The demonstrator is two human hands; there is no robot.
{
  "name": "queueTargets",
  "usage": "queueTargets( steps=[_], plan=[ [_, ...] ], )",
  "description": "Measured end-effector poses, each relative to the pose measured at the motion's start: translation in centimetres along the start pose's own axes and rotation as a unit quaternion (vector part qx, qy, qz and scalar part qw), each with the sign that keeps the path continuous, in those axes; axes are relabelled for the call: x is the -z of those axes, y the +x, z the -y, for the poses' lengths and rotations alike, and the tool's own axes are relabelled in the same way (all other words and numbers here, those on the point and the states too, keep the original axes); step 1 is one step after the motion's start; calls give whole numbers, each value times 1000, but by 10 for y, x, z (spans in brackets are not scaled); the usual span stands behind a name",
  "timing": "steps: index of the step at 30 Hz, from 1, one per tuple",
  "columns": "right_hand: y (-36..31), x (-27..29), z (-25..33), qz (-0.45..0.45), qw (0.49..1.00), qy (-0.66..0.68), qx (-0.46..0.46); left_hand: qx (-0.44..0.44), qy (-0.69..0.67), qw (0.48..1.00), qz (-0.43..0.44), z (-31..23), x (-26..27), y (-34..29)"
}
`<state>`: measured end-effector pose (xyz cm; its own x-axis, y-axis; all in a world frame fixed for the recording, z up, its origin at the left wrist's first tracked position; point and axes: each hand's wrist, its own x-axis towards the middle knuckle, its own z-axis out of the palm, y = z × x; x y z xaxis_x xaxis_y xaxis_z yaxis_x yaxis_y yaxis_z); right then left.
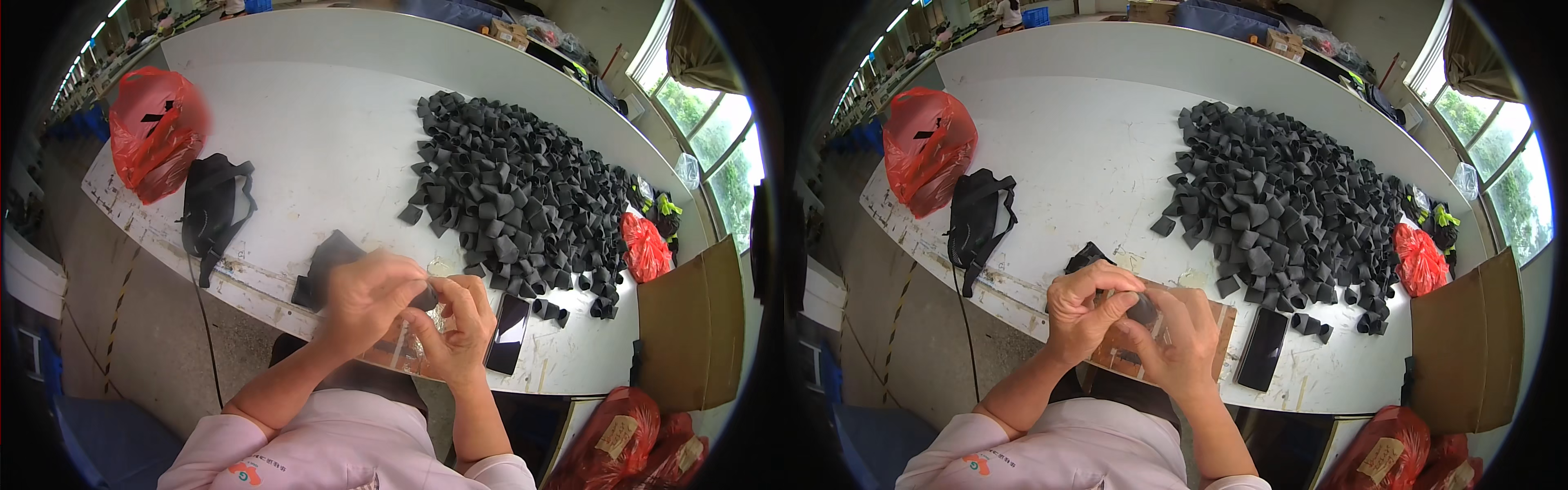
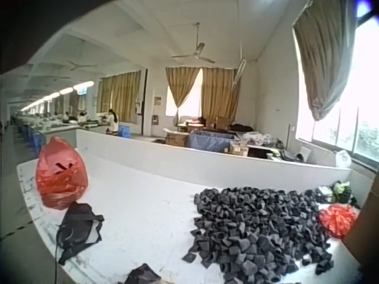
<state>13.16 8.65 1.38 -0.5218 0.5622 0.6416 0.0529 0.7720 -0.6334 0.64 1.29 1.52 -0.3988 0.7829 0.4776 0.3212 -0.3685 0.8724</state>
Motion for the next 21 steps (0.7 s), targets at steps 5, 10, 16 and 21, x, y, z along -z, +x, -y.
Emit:
queueTargets(
  steps=[5, 10, 16, 21],
  plan=[
    [6, -4, 1, 8, 1000, 3, 6, 185, -386, 893, -139, 6, 5, -7],
    [10, 1, -3, 7, 998, -30, 55, 205, -365, 899, -129, 16, 6, -19],
    [2, -4, -16, -14, 991, -74, 114, 222, -304, 924, -69, 16, 8, -18],
    [0, 0, -15, -13, 996, -38, 78, 174, -267, 946, -53, 4, 6, -5]
  ],
)
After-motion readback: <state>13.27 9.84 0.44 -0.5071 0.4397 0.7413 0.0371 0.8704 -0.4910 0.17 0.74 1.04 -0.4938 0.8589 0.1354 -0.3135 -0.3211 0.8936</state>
